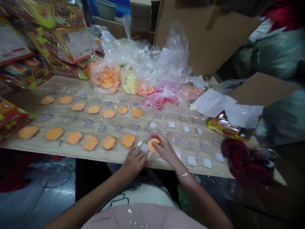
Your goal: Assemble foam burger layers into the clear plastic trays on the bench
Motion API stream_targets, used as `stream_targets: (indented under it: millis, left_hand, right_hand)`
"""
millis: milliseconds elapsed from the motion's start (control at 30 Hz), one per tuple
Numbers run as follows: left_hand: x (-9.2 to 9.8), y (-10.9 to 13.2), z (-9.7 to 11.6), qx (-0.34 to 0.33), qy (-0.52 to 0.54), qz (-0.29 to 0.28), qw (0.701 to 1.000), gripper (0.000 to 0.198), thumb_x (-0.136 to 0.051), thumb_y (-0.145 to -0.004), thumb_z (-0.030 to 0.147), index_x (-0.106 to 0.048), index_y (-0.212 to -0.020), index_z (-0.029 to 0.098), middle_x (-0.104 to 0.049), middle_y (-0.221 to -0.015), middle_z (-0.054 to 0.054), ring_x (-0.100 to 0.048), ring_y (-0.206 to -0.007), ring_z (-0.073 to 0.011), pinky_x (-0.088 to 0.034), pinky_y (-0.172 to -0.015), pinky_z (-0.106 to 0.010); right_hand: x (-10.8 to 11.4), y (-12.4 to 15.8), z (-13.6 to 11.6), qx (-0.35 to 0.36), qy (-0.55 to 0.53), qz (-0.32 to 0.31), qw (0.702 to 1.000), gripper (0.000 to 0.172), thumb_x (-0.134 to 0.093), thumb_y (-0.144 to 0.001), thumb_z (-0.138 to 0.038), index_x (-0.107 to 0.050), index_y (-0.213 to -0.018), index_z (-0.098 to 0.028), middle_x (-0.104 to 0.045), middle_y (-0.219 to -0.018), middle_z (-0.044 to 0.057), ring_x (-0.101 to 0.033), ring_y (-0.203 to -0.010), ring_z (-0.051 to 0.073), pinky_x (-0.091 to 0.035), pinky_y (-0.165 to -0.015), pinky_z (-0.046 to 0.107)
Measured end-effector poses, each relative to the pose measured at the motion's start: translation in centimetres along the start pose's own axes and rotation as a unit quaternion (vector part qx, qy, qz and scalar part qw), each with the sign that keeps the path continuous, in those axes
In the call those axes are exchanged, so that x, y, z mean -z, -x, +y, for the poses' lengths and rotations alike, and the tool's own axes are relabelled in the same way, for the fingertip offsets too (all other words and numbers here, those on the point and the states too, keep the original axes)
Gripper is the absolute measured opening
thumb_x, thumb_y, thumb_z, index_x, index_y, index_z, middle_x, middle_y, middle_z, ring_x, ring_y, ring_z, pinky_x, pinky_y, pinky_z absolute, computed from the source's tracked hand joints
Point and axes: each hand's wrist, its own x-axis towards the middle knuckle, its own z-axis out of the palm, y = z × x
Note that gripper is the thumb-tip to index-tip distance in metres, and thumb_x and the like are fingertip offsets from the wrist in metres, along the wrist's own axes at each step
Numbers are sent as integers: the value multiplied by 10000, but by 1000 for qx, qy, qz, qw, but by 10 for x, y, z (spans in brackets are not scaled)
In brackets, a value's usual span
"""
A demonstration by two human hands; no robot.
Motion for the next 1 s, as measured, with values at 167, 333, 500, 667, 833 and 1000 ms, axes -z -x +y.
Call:
stream_targets:
  millis: [167,333,500,667,833,1000]
  left_hand:
    - [-8,1,1,-34,17,75,996,145,-487,-909,149,-605,-823,148,-635,-779,-54,-561,-781,-184,-448,-727,-343]
    - [-17,3,-2,-20,64,129,989,142,-496,-892,118,-610,-815,150,-637,-758,-63,-563,-772,-178,-520,-754,-349]
    - [-20,2,-1,0,85,116,990,134,-502,-893,130,-619,-831,148,-664,-781,-74,-595,-757,-183,-534,-741,-363]
    - [-3,4,-1,-11,73,132,988,185,-532,-889,197,-614,-1033,116,-690,-929,-112,-616,-919,-211,-509,-821,-360]
    - [33,50,-52,72,-88,277,954,335,-591,-836,176,-576,-1171,177,-640,-1152,-127,-578,-1112,-244,-384,-1018,-436]
    - [58,111,-138,260,-228,389,854,536,-580,-843,242,-430,-1354,182,-469,-1381,-191,-446,-1281,-323,-345,-1028,-522]
  right_hand:
    - [-36,-12,0,55,171,-102,978,397,-512,-782,-76,-588,-1159,-173,-678,-981,61,-632,-870,188,-487,-804,312]
    - [-44,-14,0,161,296,-152,929,435,-469,-839,-34,-545,-1232,-204,-662,-1057,67,-633,-878,172,-499,-774,281]
    - [-38,-13,1,277,362,-102,884,189,-510,-887,-103,-626,-1027,-154,-639,-1012,103,-574,-949,226,-494,-826,364]
    - [-32,-18,6,269,262,-84,923,162,-494,-912,-130,-635,-977,-176,-663,-908,64,-592,-881,201,-497,-804,346]
    - [-28,-57,-19,232,150,-49,960,139,-493,-912,-180,-628,-940,-193,-665,-863,39,-620,-788,159,-495,-702,273]
    - [-73,-162,-69,271,256,-90,923,162,-520,-873,-136,-627,-985,-182,-673,-932,53,-640,-822,159,-484,-737,268]
